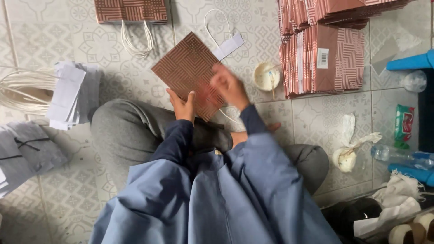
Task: The person sits on the floor assembling patterned paper gift bags. They insert white rope handles into the bag, apply glue from a small bowl using a stick to a white paper tag, and attach the tag to the handle. The person repeats this process for multiple bags.
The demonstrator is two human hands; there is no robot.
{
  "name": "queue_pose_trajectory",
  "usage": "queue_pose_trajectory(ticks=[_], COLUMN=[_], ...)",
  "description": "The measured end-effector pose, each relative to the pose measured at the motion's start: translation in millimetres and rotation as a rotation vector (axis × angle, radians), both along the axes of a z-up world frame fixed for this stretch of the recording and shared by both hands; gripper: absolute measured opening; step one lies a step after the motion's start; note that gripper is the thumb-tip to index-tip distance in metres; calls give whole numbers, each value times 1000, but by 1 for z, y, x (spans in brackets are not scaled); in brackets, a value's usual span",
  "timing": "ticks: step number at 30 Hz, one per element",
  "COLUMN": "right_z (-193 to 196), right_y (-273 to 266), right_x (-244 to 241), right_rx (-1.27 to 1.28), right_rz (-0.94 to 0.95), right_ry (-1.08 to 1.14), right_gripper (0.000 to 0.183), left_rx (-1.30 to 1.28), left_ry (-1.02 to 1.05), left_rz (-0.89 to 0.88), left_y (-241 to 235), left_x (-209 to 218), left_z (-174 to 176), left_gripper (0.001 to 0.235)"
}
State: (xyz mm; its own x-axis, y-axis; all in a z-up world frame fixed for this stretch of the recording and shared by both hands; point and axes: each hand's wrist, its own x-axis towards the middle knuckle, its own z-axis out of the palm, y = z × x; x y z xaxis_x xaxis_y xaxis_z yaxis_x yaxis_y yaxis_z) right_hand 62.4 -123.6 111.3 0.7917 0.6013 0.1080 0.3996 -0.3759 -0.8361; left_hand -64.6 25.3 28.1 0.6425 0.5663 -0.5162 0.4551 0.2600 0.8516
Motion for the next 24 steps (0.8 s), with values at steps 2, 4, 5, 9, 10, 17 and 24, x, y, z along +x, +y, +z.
queue_pose_trajectory(ticks=[2,4,5,9,10,17,24], right_z=[-33,-43,-37,-19,-19,84,157], right_y=[12,29,38,46,44,15,-122], right_x=[73,128,145,170,174,121,17], right_rx=[149,303,287,259,258,342,413], right_rz=[-155,-307,-352,-255,-253,-462,-421], right_ry=[249,498,594,722,724,582,232], right_gripper=[40,57,65,88,88,48,43], left_rx=[121,251,580,1081,1080,1150,1083], left_ry=[-54,-107,-248,-72,-69,-36,-207], left_rz=[-21,-36,-212,-778,-777,-995,-825], left_y=[-9,-11,-11,-42,-43,-56,-60], left_x=[-2,0,3,-3,1,15,18], left_z=[0,13,26,27,25,4,-23], left_gripper=[102,100,92,87,87,23,50])
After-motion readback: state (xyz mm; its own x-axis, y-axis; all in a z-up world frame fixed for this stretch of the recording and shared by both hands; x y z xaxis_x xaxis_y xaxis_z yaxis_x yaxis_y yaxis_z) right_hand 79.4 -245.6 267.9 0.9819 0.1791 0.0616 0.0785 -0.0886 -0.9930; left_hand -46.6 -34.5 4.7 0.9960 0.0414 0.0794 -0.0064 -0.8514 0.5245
